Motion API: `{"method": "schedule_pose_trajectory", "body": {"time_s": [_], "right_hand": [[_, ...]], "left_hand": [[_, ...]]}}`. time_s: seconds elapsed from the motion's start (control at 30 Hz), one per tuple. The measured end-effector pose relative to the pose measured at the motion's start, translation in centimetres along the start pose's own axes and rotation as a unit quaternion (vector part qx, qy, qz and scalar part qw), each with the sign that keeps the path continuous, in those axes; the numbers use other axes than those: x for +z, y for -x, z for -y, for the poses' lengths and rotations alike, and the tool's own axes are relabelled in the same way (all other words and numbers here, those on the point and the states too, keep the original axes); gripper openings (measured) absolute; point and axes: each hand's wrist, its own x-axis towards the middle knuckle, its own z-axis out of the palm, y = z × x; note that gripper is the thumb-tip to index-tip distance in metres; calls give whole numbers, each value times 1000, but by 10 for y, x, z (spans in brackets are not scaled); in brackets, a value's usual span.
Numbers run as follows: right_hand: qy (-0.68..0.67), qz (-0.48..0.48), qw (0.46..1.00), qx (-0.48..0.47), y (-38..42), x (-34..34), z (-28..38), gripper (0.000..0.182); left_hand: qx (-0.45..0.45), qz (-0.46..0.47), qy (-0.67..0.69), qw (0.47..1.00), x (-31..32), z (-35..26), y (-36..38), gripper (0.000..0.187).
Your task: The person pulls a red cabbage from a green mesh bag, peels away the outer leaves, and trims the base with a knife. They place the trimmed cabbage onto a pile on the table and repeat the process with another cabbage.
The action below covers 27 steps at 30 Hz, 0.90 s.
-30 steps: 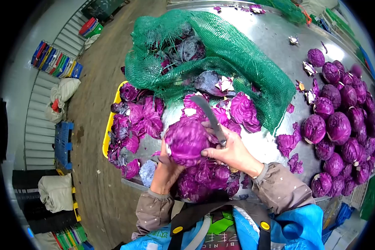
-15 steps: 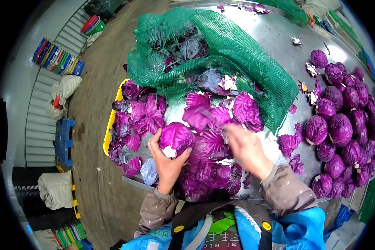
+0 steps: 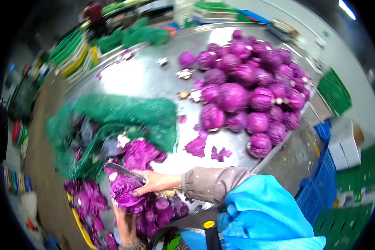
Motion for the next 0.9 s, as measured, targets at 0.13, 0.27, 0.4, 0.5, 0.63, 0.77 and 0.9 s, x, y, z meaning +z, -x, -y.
{"method": "schedule_pose_trajectory", "body": {"time_s": [0.13,0.27,0.4,0.5,0.63,0.77,0.9], "right_hand": [[-276,-113,954,-15,36,-28,-36,75],[-269,-318,900,-130,119,-99,-24,53],[-127,-621,757,-157,213,-170,28,51],[-49,-737,652,-173,268,-241,19,49],[21,-763,635,-123,319,-289,-5,56],[213,-781,571,-135,340,-311,-30,36],[655,-687,314,14,375,-354,-59,23]], "left_hand": [[18,151,-35,988,39,-10,-14,95],[21,130,-59,989,55,-10,-22,68],[-7,90,-78,993,36,0,-29,53],[-11,80,-83,993,36,0,-29,48],[-26,81,-91,992,36,0,-29,46],[-19,78,-97,992,31,-1,-35,48],[8,15,-153,988,28,-5,-48,47]]}}
